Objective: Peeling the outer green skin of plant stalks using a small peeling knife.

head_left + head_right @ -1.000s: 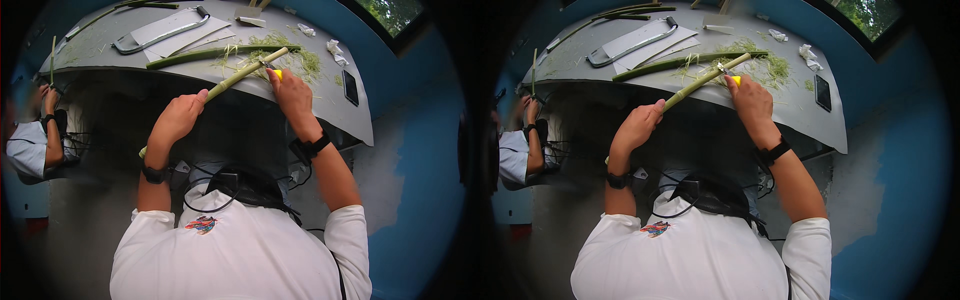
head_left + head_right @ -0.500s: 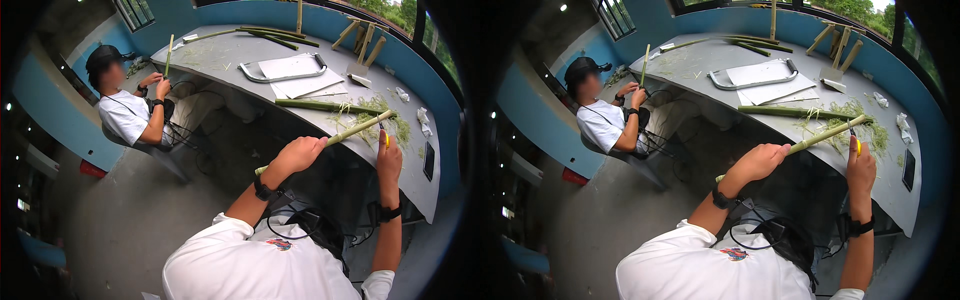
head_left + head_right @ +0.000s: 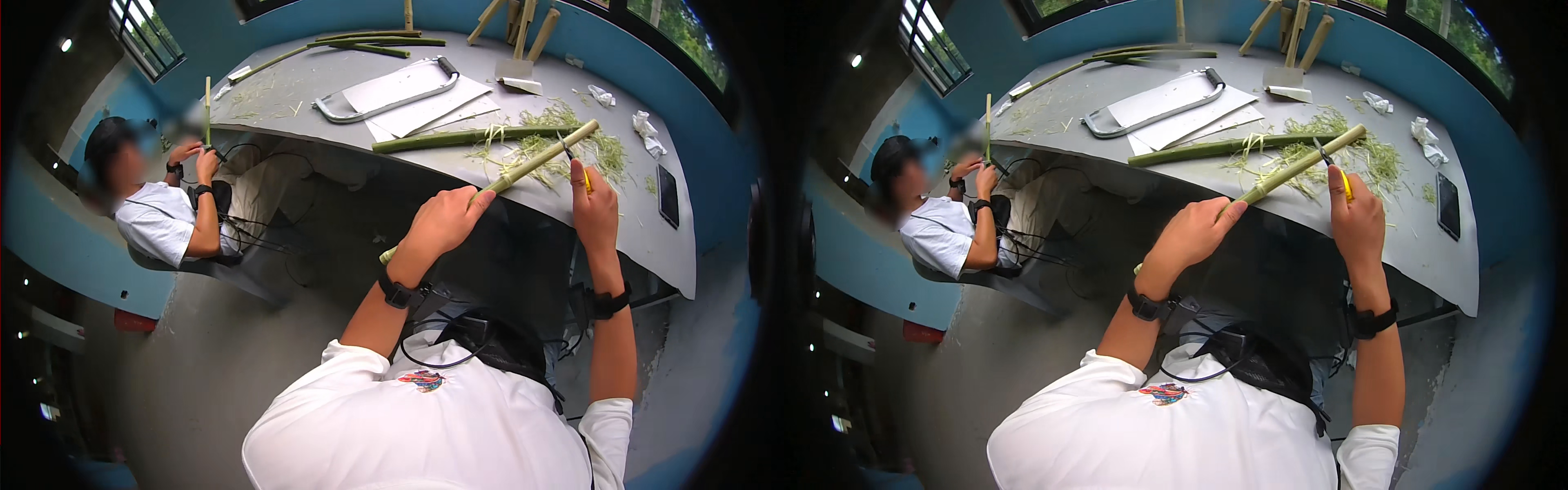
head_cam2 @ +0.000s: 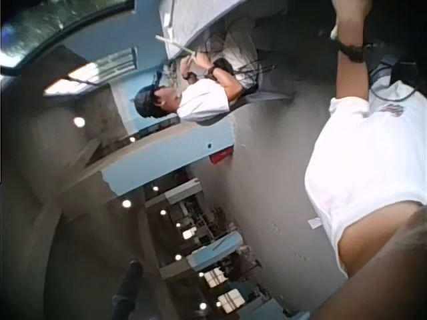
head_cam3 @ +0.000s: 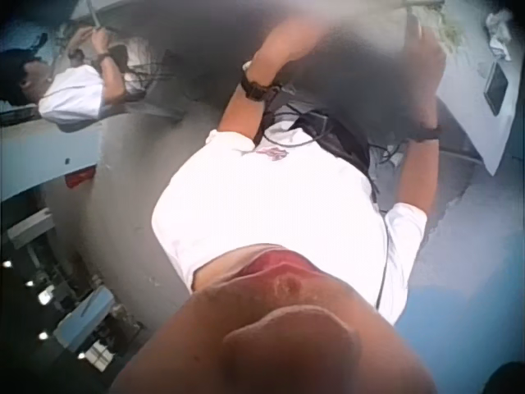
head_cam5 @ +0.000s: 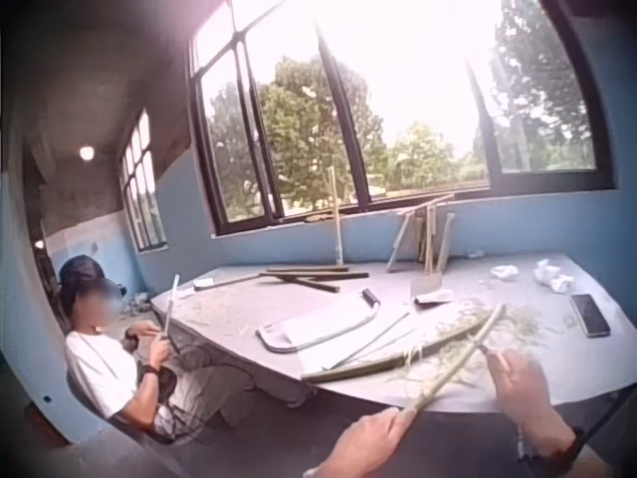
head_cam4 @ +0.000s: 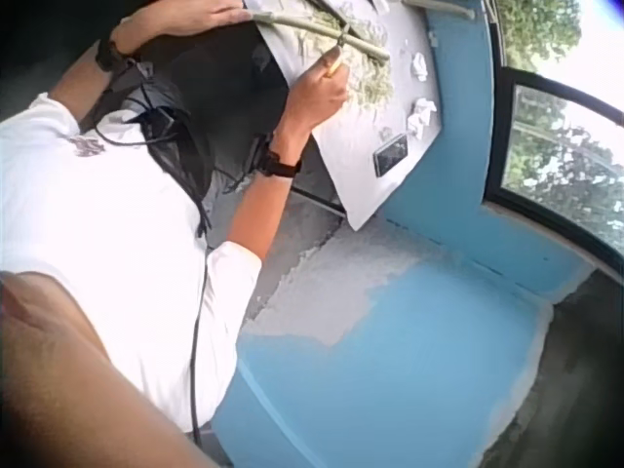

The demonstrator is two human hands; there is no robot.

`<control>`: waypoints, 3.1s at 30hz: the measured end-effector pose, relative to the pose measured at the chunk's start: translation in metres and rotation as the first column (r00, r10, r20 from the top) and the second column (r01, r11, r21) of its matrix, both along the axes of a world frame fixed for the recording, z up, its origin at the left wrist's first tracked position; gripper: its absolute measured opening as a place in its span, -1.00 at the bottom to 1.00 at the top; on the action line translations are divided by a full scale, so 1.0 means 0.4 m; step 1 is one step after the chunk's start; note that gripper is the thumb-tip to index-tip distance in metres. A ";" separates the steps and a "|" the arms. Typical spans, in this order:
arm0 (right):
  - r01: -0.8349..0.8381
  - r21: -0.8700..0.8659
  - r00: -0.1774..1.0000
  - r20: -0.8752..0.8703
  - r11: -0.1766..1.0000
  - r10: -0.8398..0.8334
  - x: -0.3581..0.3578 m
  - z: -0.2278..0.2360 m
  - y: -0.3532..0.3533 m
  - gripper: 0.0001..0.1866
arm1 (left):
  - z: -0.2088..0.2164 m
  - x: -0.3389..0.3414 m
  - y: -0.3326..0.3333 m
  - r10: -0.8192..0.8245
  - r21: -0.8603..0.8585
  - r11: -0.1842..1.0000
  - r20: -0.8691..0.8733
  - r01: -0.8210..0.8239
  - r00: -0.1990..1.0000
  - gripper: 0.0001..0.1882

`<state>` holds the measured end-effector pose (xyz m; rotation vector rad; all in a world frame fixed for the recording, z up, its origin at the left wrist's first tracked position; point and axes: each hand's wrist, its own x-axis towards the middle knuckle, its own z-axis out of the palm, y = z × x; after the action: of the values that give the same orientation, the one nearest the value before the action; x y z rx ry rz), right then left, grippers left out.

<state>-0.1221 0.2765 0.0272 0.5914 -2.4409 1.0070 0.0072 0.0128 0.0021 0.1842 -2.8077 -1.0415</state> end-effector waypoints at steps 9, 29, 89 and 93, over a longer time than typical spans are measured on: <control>-0.068 -0.270 0.978 0.170 0.961 0.117 -0.027 0.012 0.038 -0.23 | -0.013 -0.026 0.032 -0.037 0.095 0.994 -0.074 0.044 0.997 -0.40; -0.111 0.451 0.990 -0.029 0.886 0.139 -0.033 -0.016 -0.057 -0.24 | -0.088 -0.031 0.052 0.038 0.298 0.955 -0.074 -0.015 0.997 -0.22; 0.016 0.298 0.984 -0.175 0.954 0.038 -0.038 -0.078 -0.040 -0.25 | -0.047 -0.011 0.012 -0.068 0.609 0.780 0.317 -0.148 0.946 -0.29; 0.026 0.295 0.983 -0.180 0.955 0.029 -0.039 -0.076 -0.043 -0.25 | -0.055 -0.006 -0.004 -0.068 0.603 0.786 0.301 -0.135 0.951 -0.27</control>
<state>-0.1378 0.2592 -0.0031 0.7482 -2.4407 0.5593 0.0047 0.0114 -0.0200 0.5032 -2.5631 -2.0610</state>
